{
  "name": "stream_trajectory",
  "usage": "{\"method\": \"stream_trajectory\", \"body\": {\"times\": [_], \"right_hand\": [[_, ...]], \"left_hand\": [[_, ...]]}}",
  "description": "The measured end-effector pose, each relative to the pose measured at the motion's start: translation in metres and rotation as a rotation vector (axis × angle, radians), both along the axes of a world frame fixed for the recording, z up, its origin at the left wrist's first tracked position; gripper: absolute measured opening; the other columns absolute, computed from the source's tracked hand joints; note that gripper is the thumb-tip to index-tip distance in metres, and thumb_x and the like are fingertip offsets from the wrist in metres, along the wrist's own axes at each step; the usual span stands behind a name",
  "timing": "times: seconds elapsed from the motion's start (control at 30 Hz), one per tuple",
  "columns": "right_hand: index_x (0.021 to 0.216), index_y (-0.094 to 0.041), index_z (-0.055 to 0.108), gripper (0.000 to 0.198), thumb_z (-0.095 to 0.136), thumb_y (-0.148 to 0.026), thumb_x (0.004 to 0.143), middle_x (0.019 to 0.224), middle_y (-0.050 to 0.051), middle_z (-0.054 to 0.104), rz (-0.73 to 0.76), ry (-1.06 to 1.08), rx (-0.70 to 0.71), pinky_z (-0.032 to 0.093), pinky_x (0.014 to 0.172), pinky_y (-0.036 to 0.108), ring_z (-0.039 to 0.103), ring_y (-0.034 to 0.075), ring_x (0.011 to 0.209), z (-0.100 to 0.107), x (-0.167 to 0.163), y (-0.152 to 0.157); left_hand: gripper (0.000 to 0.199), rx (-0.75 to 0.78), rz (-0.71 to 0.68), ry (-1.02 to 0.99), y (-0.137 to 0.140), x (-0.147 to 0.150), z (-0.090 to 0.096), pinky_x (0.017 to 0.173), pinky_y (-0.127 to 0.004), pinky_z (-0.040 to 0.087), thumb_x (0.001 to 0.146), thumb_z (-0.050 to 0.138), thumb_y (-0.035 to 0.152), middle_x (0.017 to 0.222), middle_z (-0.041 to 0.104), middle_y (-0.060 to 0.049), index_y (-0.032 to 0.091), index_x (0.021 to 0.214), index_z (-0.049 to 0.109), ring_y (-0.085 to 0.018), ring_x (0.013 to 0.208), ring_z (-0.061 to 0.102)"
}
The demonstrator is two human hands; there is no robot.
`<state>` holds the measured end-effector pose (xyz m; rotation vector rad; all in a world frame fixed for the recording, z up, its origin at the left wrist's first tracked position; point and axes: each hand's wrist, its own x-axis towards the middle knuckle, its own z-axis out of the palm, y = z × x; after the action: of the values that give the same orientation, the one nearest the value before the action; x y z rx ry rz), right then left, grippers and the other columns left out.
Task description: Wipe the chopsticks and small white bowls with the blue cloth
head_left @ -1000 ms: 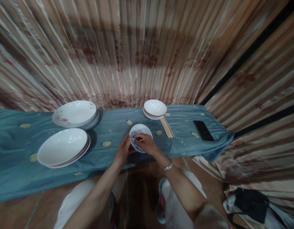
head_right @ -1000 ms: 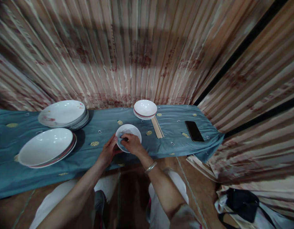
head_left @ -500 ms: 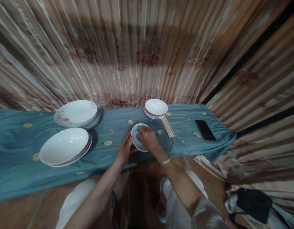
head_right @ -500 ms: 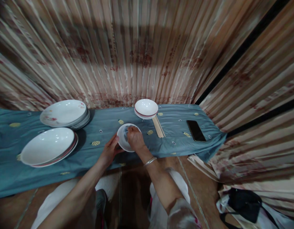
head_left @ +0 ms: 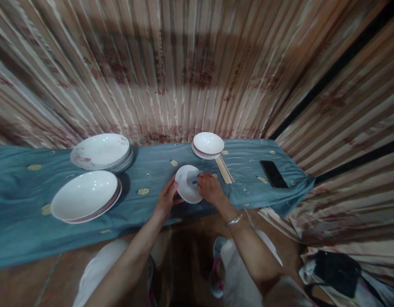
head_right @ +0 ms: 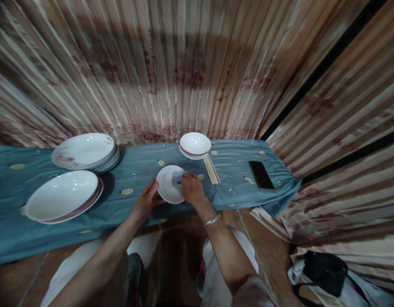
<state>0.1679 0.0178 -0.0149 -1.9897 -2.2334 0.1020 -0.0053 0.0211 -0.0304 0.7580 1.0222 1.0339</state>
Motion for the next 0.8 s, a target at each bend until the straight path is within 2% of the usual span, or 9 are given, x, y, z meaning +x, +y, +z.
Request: {"method": "stream_trajectory", "body": {"times": [0.2,0.37,0.47,0.67,0.8], "right_hand": [[0.097,-0.019,0.071,0.026,0.056,-0.011,0.078,0.104,0.006,0.071,0.036,0.216,-0.167,0.047,0.086,0.030,0.065,0.020,0.097,0.008,0.022,-0.015],[0.096,-0.019,0.072,0.024,0.059,-0.015,0.076,0.089,0.002,0.073,0.124,0.478,-0.340,0.047,0.073,0.025,0.065,0.016,0.080,0.016,0.029,-0.022],[0.097,-0.018,0.072,0.025,0.064,-0.016,0.074,0.085,0.001,0.072,0.157,0.655,-0.392,0.047,0.070,0.023,0.064,0.014,0.076,0.016,0.023,-0.025],[0.096,-0.019,0.071,0.023,0.066,-0.017,0.074,0.085,-0.001,0.070,0.153,0.805,-0.250,0.045,0.067,0.022,0.060,0.011,0.070,0.017,-0.005,-0.035],[0.101,-0.022,0.069,0.025,0.064,-0.016,0.077,0.097,0.001,0.071,0.186,0.834,-0.113,0.047,0.075,0.023,0.063,0.012,0.080,0.018,-0.022,-0.037]], "left_hand": [[0.049,-0.014,0.025,0.007,0.000,0.000,0.002,0.066,-0.033,0.062,0.079,0.070,0.037,0.129,0.063,-0.008,0.025,0.126,0.062,-0.031,0.116,0.060],[0.052,-0.023,0.017,-0.003,0.001,0.000,0.001,0.060,-0.031,0.061,0.080,0.068,0.039,0.127,0.064,-0.009,0.025,0.129,0.059,-0.030,0.110,0.063],[0.051,-0.017,0.013,-0.005,0.001,-0.001,0.001,0.061,-0.030,0.061,0.081,0.066,0.039,0.130,0.062,-0.009,0.024,0.130,0.058,-0.029,0.111,0.062],[0.059,-0.019,0.027,-0.005,0.002,0.000,-0.001,0.062,-0.032,0.060,0.077,0.069,0.044,0.123,0.066,-0.011,0.020,0.130,0.058,-0.028,0.103,0.065],[0.066,0.004,0.011,-0.013,0.003,0.000,-0.005,0.058,-0.029,0.057,0.074,0.069,0.050,0.114,0.070,-0.011,0.019,0.130,0.057,-0.027,0.096,0.067]]}}
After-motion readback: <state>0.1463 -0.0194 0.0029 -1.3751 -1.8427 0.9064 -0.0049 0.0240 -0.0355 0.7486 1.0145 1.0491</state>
